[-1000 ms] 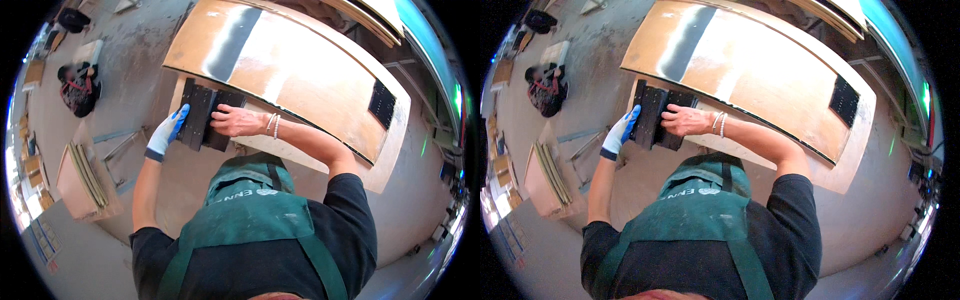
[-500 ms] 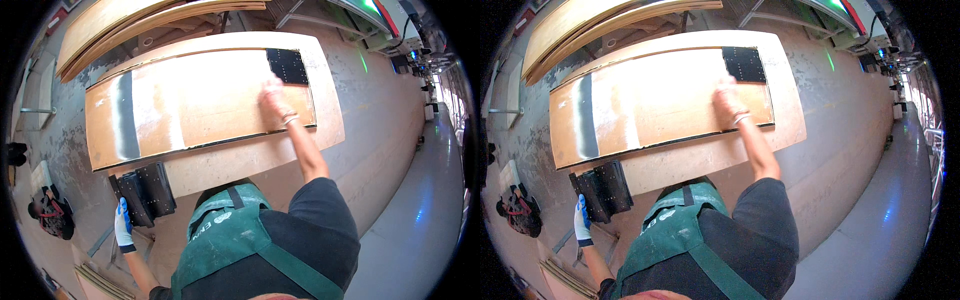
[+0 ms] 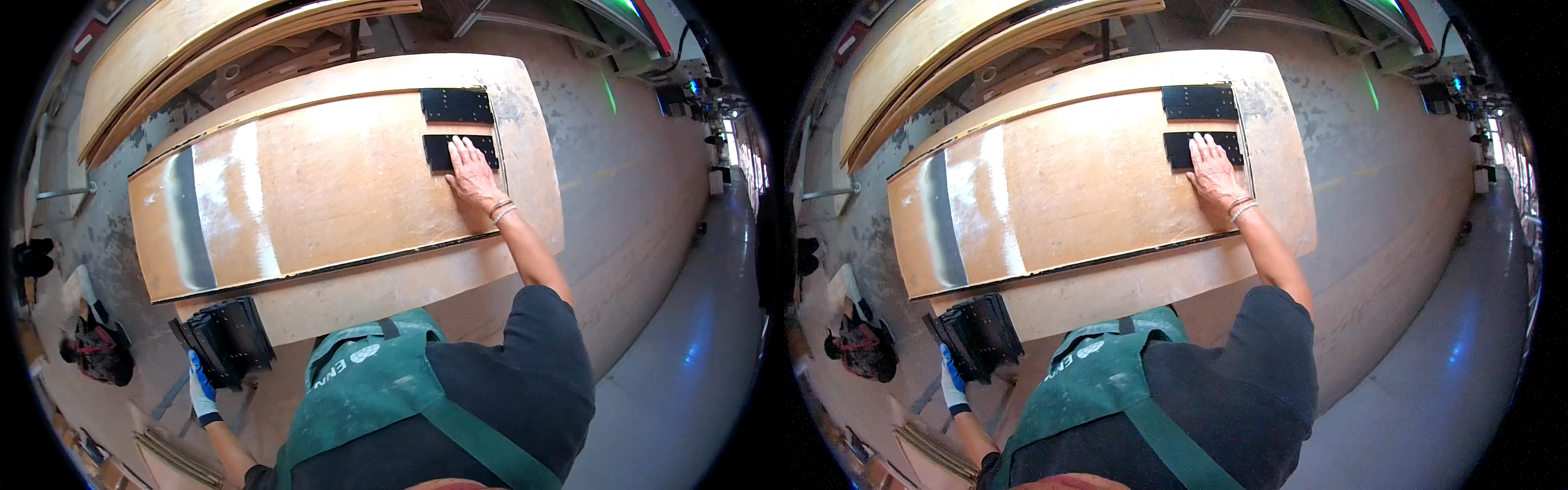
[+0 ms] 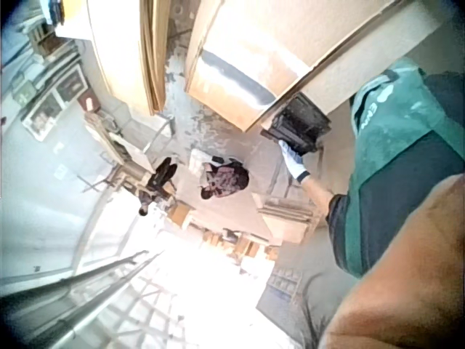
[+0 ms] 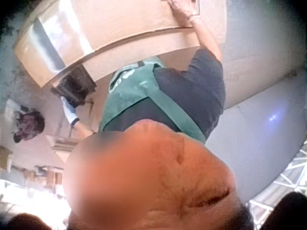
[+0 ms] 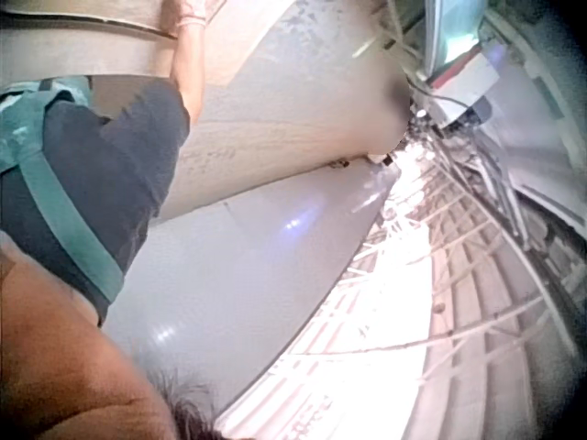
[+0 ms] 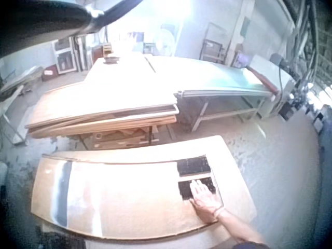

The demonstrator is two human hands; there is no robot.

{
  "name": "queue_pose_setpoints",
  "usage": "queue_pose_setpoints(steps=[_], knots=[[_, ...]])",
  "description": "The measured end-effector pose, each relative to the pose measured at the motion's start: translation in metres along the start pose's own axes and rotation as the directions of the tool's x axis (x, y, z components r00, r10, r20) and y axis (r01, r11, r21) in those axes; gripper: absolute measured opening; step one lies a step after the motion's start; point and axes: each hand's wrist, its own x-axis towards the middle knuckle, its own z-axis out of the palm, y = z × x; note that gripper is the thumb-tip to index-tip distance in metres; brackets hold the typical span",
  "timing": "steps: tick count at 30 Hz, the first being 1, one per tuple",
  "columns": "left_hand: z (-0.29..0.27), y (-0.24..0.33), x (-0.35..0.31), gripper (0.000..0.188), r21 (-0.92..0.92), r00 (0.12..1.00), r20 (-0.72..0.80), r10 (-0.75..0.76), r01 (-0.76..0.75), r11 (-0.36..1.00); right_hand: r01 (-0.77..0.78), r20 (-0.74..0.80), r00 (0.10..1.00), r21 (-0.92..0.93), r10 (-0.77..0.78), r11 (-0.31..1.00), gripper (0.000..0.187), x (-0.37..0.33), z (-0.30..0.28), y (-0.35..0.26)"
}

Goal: The person carries a stack of dark rectangular tiles to a workbench and places them down. They then pick up individual tiles and arrange them in a row on a large wooden board, adjusting their positions to align them. The person continues to handle the tiles, stacking them and moving them around the workspace.

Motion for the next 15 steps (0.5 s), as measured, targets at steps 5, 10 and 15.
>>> queue_pose_setpoints(steps=[5,10,15], knots=[[0.0,0.006,0.003,0.071,-0.02,0.997,0.04,-0.061,0.062,0.998,0.112,-0.009,0.994,0.142,-0.112,0.983,0.098,0.017,-0.035,0.045],[-0.004,0.0,0.003,0.073,0.052,0.995,-0.09,-0.045,0.05,0.997,0.208,0.151,0.957,0.248,-0.249,0.946,0.074,0.05,-0.067,0.042],[0.018,0.01,0.01,0.065,0.051,0.997,-0.06,-0.055,0.058,0.997,0.173,-0.142,0.978,0.129,-0.154,0.976,0.069,0.087,-0.082,0.068]])
